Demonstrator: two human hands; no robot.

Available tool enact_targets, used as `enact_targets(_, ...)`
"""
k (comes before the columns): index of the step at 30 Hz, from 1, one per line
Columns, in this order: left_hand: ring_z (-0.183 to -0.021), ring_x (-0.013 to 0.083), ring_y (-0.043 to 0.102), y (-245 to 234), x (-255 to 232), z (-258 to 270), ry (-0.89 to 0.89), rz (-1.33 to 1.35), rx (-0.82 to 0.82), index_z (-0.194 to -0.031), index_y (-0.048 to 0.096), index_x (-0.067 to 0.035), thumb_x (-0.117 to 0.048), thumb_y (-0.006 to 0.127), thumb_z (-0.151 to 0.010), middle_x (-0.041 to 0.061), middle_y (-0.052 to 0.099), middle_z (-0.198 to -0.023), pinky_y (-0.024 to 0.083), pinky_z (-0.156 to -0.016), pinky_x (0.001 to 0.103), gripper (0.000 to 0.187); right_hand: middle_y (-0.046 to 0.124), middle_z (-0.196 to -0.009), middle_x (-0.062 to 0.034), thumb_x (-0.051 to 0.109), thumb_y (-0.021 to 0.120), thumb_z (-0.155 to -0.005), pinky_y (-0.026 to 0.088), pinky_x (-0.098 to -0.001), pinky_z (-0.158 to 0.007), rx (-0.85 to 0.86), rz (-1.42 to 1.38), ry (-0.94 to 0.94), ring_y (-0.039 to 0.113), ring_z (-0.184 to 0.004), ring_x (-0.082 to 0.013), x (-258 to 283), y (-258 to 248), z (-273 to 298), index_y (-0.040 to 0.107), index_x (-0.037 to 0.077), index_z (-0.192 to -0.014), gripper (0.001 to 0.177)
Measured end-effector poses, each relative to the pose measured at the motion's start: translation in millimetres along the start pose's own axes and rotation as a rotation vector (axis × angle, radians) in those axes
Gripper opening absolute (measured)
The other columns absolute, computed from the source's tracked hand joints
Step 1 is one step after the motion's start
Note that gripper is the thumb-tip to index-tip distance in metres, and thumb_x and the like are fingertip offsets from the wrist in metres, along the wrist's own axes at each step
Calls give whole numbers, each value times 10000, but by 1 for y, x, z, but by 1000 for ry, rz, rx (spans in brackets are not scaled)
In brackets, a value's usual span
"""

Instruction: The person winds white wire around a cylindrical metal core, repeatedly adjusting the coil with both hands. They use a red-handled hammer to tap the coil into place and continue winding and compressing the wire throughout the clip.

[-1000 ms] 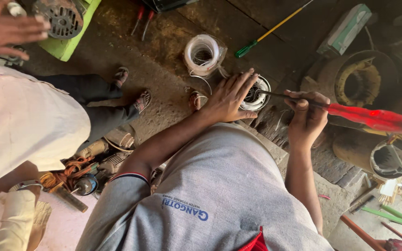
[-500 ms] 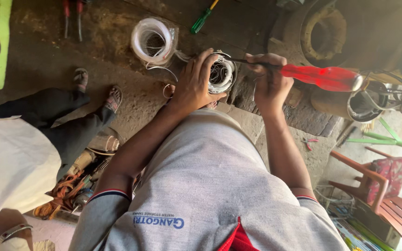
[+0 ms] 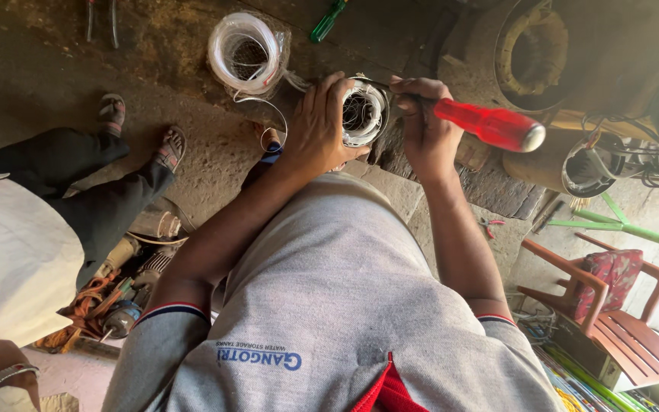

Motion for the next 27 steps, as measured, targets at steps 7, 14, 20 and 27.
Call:
enact_targets(7,-1345,415,483,2,3,3,-16,71,-12,-1480,341,-19,-330,1008,-630,217,441,-1479,442,-1100,522,1124,735,-1052,-144,-79,586,-1023,591,-352,-764,105,260,-16,742,-881,-233,-12,10,-12,638,4,-1076,111)
enact_targets(14,-1361,399,479,5,6,6,-36,81,-22,-1480,349,-61,-332,1015,-616,195,447,-1492,432,-1097,532,1124,761,-1003,-132,-62,568,-1102,676,-333,-786,119,-61,128,798,-922,-239,-40,4,-51,589,-15,-1128,58)
enact_targets(20,-1358,389,490,4,9,5,-62,95,-33,-1490,346,-48,-324,1017,-616,187,467,-1491,434,-1100,513,1136,732,-1041,-189,-28,636,-1003,634,-342,-756,175,226,-148,765,-935,-285,24,24,-16,626,-15,-1130,128)
enact_targets(27,-1339,411,484,4,7,0,-33,89,-65,-1438,392,-57,-285,1010,-602,176,467,-1480,415,-1122,528,1064,752,-998,-133,-54,602,-1080,655,-336,-791,161,-12,144,781,-918,-260,-39,12,-55,587,-31,-1133,59)
Point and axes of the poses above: each hand's wrist, its own z-axis away from the middle knuckle, its own y-axis out of the palm, x = y × z, the point moved 10 cm from there along -z, towards the middle knuckle
